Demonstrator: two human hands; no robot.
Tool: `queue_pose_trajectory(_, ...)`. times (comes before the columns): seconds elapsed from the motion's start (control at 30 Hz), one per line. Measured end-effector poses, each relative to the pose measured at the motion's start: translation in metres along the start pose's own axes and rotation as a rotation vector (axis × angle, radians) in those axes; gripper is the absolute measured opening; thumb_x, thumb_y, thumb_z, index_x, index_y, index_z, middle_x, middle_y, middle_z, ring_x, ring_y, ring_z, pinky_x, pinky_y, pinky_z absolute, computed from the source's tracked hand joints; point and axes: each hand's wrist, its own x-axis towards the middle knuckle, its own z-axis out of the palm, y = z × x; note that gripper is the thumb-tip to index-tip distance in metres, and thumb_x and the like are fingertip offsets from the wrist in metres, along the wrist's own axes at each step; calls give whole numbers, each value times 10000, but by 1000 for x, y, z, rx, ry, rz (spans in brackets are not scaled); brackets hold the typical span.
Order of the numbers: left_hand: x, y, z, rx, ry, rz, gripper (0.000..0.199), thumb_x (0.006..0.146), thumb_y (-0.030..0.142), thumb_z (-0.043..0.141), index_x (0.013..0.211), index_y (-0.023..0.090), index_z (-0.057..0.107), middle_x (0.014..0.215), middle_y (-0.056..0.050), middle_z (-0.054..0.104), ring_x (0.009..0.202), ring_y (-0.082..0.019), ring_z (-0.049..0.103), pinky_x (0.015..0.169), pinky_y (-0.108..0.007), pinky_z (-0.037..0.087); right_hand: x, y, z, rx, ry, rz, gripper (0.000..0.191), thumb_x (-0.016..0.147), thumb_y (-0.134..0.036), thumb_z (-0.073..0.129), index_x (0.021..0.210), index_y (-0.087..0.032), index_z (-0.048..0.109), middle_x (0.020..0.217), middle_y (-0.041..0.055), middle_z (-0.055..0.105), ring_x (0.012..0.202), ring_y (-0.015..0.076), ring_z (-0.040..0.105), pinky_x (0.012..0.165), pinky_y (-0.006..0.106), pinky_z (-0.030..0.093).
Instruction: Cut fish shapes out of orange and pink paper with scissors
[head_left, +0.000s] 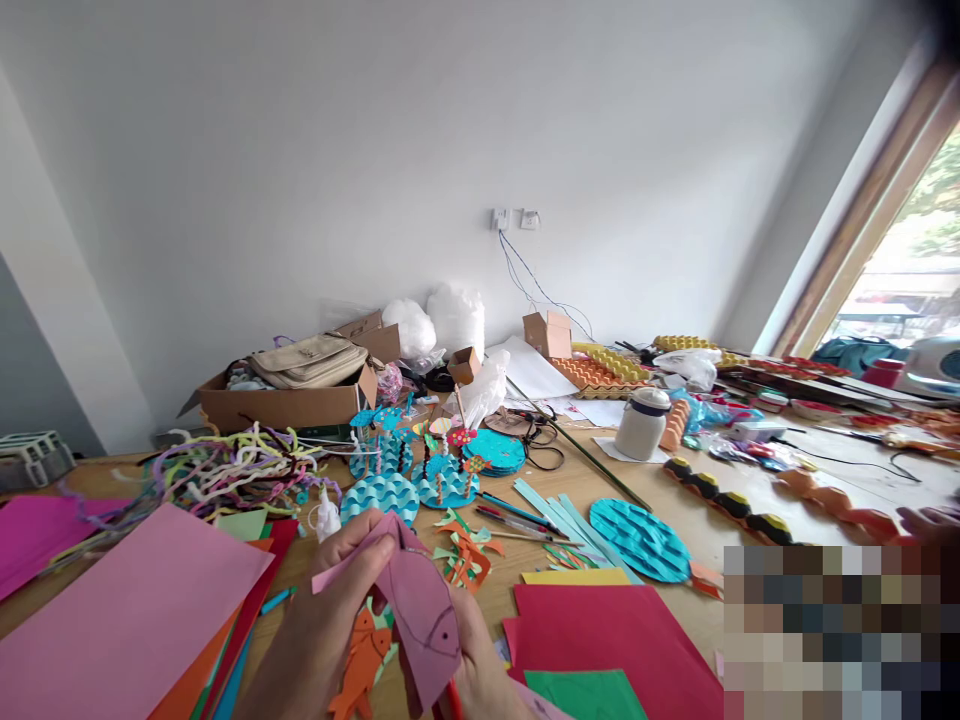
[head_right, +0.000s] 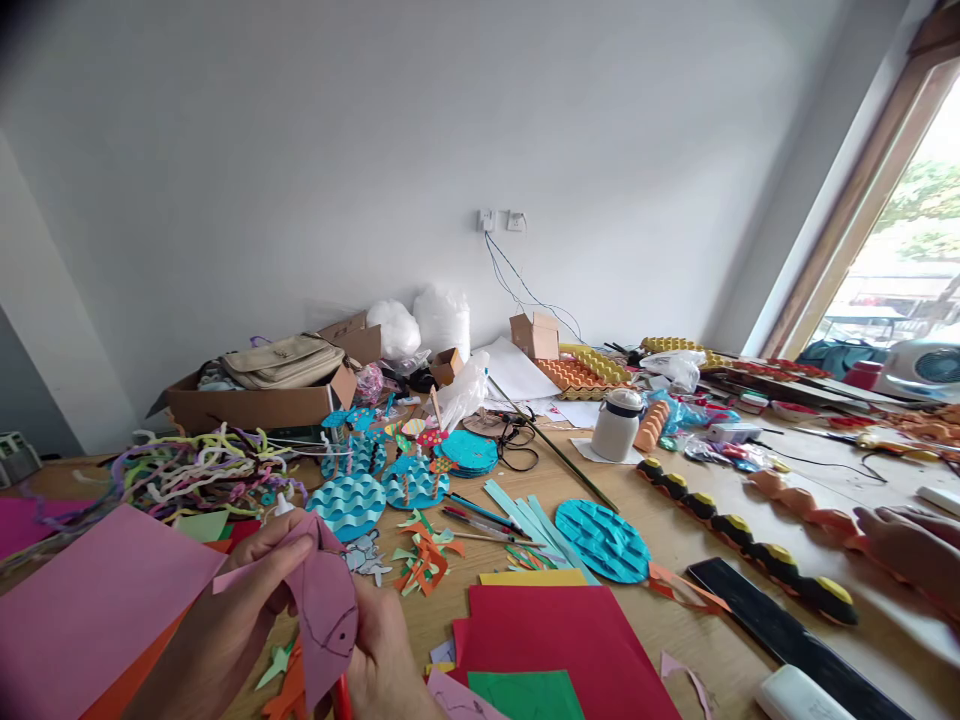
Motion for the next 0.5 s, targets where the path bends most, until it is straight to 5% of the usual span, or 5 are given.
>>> queue_pose_trajectory(0.17, -1, 2, 3, -79, -61, 20, 205, 685, 300, 618, 535, 214, 507, 468, 58, 461, 460, -99, 393, 451, -191, 344, -1, 2, -1, -20, 79, -45, 447, 707, -571, 642, 914, -182, 717, 806, 62, 687, 872, 243, 604, 723, 267, 522)
queue_pose_trajectory(0.5, -3, 3, 5, -128, 40, -68, 91, 623, 289, 669, 647, 206, 638, 497, 44, 532, 510, -126, 498, 486, -197, 409, 1, -2, -2, 27, 27, -39, 464, 669, -620, 675, 835, -189, 719, 743, 64, 667, 884, 264, 611, 807, 327, 515)
